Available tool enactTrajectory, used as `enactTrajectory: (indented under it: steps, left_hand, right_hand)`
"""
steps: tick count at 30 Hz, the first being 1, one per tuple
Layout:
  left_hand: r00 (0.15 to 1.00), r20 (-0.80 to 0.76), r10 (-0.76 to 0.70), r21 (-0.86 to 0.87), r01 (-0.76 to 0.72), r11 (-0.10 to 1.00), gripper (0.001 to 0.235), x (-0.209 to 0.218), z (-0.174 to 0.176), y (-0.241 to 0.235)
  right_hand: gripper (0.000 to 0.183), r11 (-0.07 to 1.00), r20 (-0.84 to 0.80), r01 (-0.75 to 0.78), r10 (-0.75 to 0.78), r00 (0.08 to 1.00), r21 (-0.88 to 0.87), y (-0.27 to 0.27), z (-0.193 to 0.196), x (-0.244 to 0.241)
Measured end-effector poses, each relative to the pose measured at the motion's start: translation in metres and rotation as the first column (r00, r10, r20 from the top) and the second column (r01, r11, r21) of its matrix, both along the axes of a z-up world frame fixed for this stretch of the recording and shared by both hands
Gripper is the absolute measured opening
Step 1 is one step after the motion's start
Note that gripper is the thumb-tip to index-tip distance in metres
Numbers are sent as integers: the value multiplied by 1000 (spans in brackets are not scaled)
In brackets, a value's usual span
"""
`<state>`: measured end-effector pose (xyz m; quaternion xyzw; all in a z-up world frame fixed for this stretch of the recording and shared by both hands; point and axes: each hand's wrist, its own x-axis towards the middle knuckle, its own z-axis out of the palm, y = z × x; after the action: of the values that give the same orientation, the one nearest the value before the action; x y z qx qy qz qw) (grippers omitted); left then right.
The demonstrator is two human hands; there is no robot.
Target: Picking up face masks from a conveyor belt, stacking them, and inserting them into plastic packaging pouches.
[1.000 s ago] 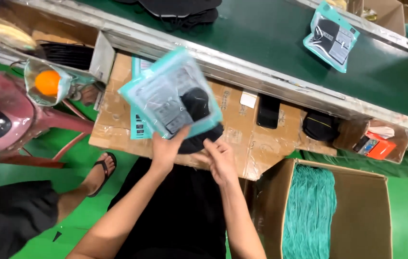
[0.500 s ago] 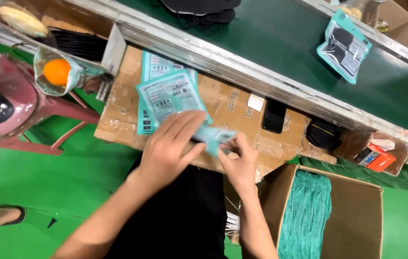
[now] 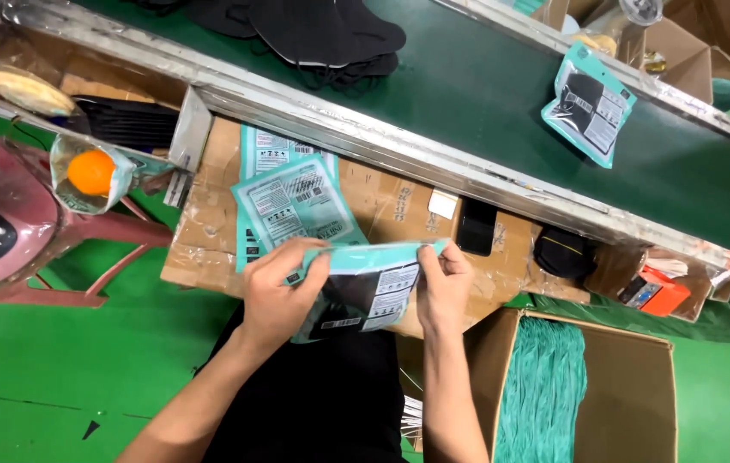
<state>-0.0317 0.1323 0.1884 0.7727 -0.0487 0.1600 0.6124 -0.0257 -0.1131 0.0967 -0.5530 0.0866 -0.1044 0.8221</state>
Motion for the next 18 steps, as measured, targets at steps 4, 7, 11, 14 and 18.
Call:
enactTrajectory:
  steps: [4, 7, 11, 14, 18]
  left_hand:
    - [999, 39, 7, 17, -7, 1000, 8, 9, -5, -3]
    - [989, 93, -118, -4, 119, 993, 11, 17, 6, -14]
    - [993, 12, -119, 31, 119, 992, 9, 22, -1, -20]
    - [989, -16, -150, -30, 150, 988, 7, 26, 1, -25]
    - [954, 33, -299, -34, 300, 953, 7, 36, 3, -44]
  right_hand:
    - [6, 1000, -33, -6, 7, 999, 22, 7, 18, 7]
    - [6, 998, -58, -49, 50, 997, 33, 8, 27, 11]
    - [7, 990, -104, -139, 136, 985, -16, 6, 18, 7]
    - [9, 990, -88, -129, 134, 987, 58, 7, 20, 7]
    - [15, 954, -40, -210, 224, 974, 215, 4, 12, 8]
